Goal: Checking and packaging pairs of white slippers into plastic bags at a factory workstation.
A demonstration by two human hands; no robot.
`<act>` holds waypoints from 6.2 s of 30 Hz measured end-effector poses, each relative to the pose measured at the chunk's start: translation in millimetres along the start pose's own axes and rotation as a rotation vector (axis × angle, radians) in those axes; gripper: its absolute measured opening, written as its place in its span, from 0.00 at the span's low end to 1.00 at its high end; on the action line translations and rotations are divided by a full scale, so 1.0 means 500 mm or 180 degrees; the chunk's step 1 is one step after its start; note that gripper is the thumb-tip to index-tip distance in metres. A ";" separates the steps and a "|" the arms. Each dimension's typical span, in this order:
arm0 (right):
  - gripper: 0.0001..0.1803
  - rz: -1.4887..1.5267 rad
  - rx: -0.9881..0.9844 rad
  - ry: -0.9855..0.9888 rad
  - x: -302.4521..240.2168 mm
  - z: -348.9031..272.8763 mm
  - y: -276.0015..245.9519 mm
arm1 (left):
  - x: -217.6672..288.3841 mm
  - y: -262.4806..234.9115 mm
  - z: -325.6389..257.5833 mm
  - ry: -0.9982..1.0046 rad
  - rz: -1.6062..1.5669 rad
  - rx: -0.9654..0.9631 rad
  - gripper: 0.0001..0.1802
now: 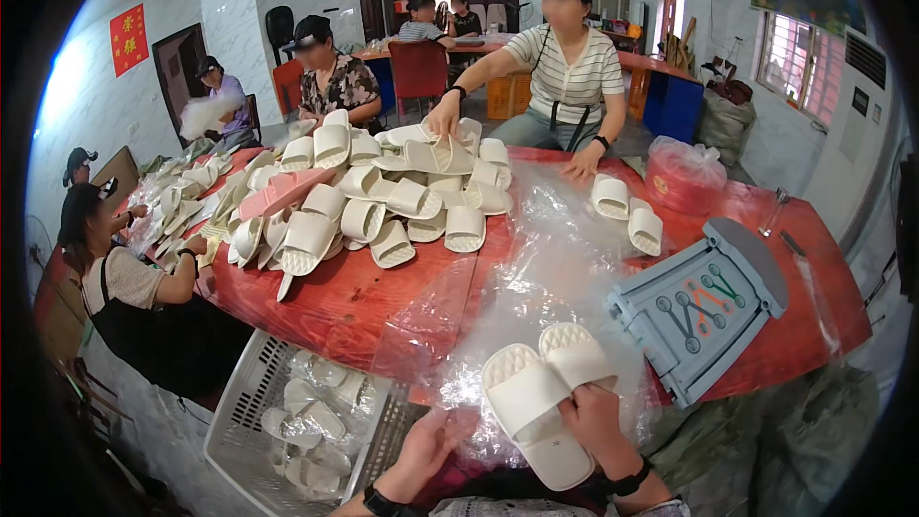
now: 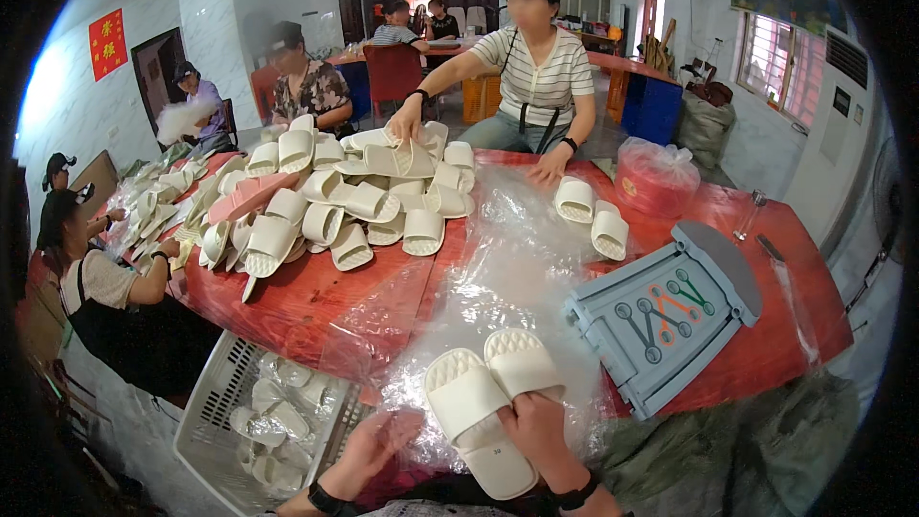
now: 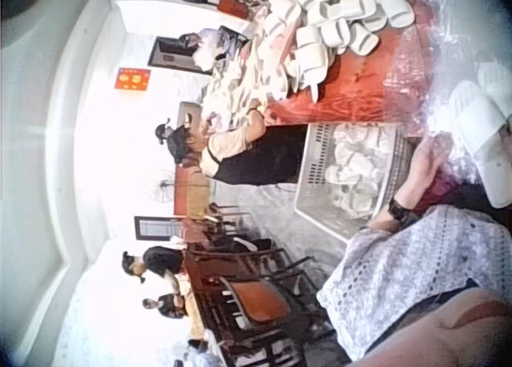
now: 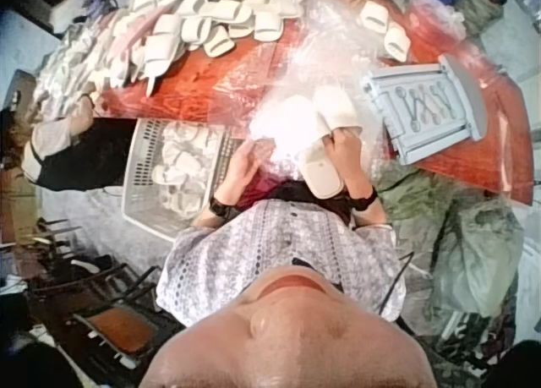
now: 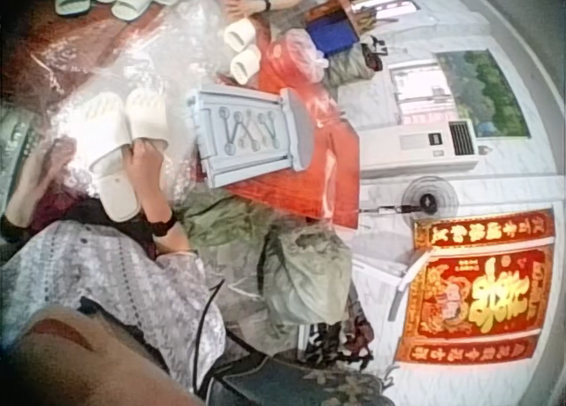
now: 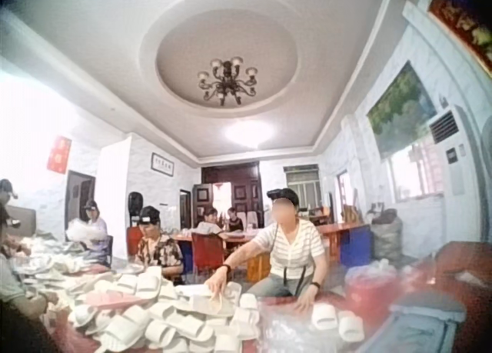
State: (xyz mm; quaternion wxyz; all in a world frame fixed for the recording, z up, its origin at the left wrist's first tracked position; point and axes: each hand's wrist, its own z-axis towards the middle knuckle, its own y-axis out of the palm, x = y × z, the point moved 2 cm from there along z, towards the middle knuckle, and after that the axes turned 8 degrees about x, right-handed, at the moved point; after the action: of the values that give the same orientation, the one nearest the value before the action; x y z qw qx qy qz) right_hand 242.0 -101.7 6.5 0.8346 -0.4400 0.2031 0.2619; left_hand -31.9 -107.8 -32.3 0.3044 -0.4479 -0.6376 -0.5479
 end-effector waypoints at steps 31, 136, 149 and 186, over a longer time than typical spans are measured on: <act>0.16 0.0985 0.1545 0.0244 0.033 -0.052 -0.171 | 0.107 0.165 0.147 0.3765 0.4770 -0.1463 0.18; 0.13 -0.0430 0.0069 -0.0152 0.057 -0.002 -0.023 | 0.047 0.344 0.150 0.3520 0.3740 -0.2861 0.26; 0.13 -0.0357 0.0165 -0.0498 0.051 0.060 0.009 | 0.082 0.357 0.163 0.3710 0.3651 -0.2319 0.27; 0.22 0.0973 -0.1087 0.0673 -0.011 0.010 -0.202 | 0.037 0.095 0.099 0.2559 0.3941 -0.0360 0.35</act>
State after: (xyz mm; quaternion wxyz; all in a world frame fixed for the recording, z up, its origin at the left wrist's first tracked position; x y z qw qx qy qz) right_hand 300.3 -146.9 75.6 0.6729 -0.5638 0.3063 0.3682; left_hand 8.5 -55.6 -6.2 0.7442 -0.5053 -0.0784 -0.4297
